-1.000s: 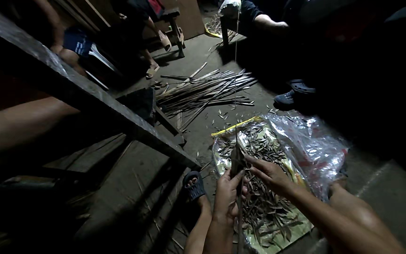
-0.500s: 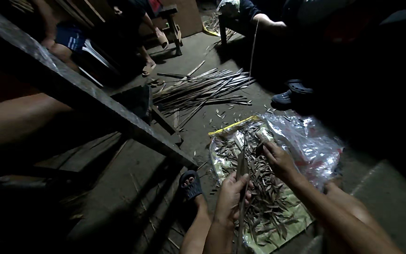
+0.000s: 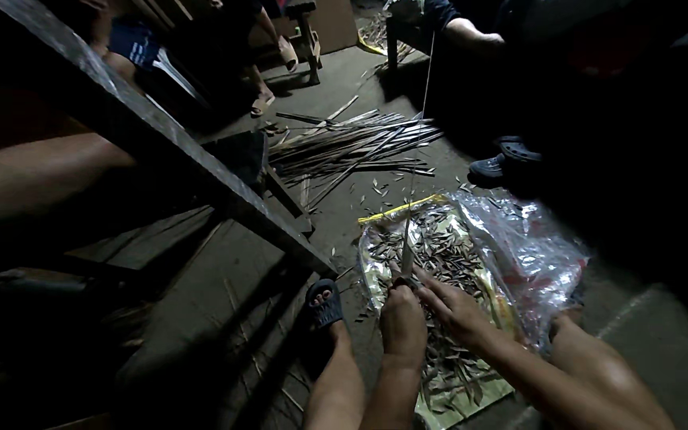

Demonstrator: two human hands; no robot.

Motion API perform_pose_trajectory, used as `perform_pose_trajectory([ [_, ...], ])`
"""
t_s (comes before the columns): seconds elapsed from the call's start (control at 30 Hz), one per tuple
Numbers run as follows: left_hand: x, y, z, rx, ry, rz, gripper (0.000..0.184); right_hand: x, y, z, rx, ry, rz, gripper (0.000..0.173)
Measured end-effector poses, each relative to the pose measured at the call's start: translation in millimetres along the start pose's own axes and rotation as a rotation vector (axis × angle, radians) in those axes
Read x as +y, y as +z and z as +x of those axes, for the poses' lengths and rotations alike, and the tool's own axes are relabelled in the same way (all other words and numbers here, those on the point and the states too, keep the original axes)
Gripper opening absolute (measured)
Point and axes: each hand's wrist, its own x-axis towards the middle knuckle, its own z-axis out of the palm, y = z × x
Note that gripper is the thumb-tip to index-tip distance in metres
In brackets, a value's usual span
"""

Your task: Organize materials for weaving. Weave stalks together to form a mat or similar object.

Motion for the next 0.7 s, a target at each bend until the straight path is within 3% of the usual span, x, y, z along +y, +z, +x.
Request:
perform_pose_trajectory([
  [0.07,-1.6,5.0,1.3,0.062,0.032,0.005,0.042,0.5,5.7,-0.8,0.101,-0.028,-0.123,0.048],
  [0.2,-3.7,13.9,1.0,0.171,0.106,-0.012,0.032,4.3,9.1,3.4,0.193,-0.008,-0.263,0.045],
  [0.33,-3.3,11.5,2.0,0.132,0.096,-0.026,0.036,21.3,17.0,9.2,0.393,-0.176,-0.420,0.040],
  [0.43,-6.8,3.6,2.6,0.037,0.094,-0.174,0.038,26.6,17.2,12.9,0.454,-0.227,-0.465,0.041],
  [0.7,-19.0,8.3,5.1,-0.100,0.134,-0.473,0.042,23.3,-0.1,21.9,0.363,-0.071,-0.352,0.042],
])
